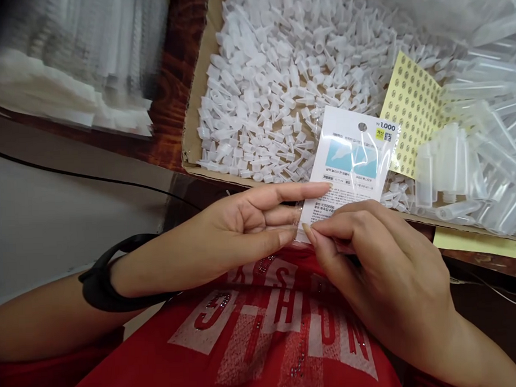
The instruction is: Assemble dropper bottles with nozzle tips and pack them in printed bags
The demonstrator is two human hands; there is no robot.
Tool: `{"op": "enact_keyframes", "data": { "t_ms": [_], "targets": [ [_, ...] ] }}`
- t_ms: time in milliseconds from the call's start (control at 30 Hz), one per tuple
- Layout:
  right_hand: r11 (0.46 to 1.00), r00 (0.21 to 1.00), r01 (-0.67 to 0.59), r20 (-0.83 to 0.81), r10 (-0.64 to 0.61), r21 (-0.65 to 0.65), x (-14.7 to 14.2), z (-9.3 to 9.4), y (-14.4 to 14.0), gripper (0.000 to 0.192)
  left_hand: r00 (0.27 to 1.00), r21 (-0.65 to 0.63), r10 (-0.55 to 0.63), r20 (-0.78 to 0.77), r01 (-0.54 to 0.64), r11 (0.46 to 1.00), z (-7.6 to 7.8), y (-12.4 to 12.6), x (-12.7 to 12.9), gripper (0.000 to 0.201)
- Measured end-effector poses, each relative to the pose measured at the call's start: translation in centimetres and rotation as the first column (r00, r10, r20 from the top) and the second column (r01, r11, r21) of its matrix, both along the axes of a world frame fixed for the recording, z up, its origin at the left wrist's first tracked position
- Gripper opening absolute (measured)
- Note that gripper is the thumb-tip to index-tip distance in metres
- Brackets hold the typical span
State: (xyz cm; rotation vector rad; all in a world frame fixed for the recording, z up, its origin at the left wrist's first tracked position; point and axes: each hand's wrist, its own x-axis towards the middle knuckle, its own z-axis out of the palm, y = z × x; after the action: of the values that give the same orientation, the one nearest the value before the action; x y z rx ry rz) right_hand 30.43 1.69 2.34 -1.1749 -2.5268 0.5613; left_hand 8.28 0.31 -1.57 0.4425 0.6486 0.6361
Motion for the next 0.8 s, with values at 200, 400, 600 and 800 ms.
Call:
{"op": "enact_keyframes", "data": {
  "t_ms": [200,400,600,800],
  "targets": [
    [1.0,1.0,-0.014,0.015,0.014,-0.017,0.01,0.29,0.12,0.006,1.0,0.002,-0.01,0.023,0.01,1.0,0.0,-0.06,-0.21,0.061],
    [0.999,0.999,-0.018,0.027,0.019,-0.042,-0.21,0.29,0.26,0.008,1.0,0.011,0.006,0.002,-0.006,1.0,0.25,-0.1,-0.08,0.058],
    [0.999,0.999,0.008,0.048,-0.006,-0.042,-0.36,0.51,0.27,0.008,0.999,0.012,0.032,0.013,-0.032,0.999,0.22,-0.27,0.07,0.053],
    [1.0,0.997,0.006,0.075,-0.004,-0.023,-0.56,0.61,0.5,0.01,0.999,0.017,0.034,0.031,-0.035,0.999,0.14,-0.27,0.08,0.054]
  ]
}}
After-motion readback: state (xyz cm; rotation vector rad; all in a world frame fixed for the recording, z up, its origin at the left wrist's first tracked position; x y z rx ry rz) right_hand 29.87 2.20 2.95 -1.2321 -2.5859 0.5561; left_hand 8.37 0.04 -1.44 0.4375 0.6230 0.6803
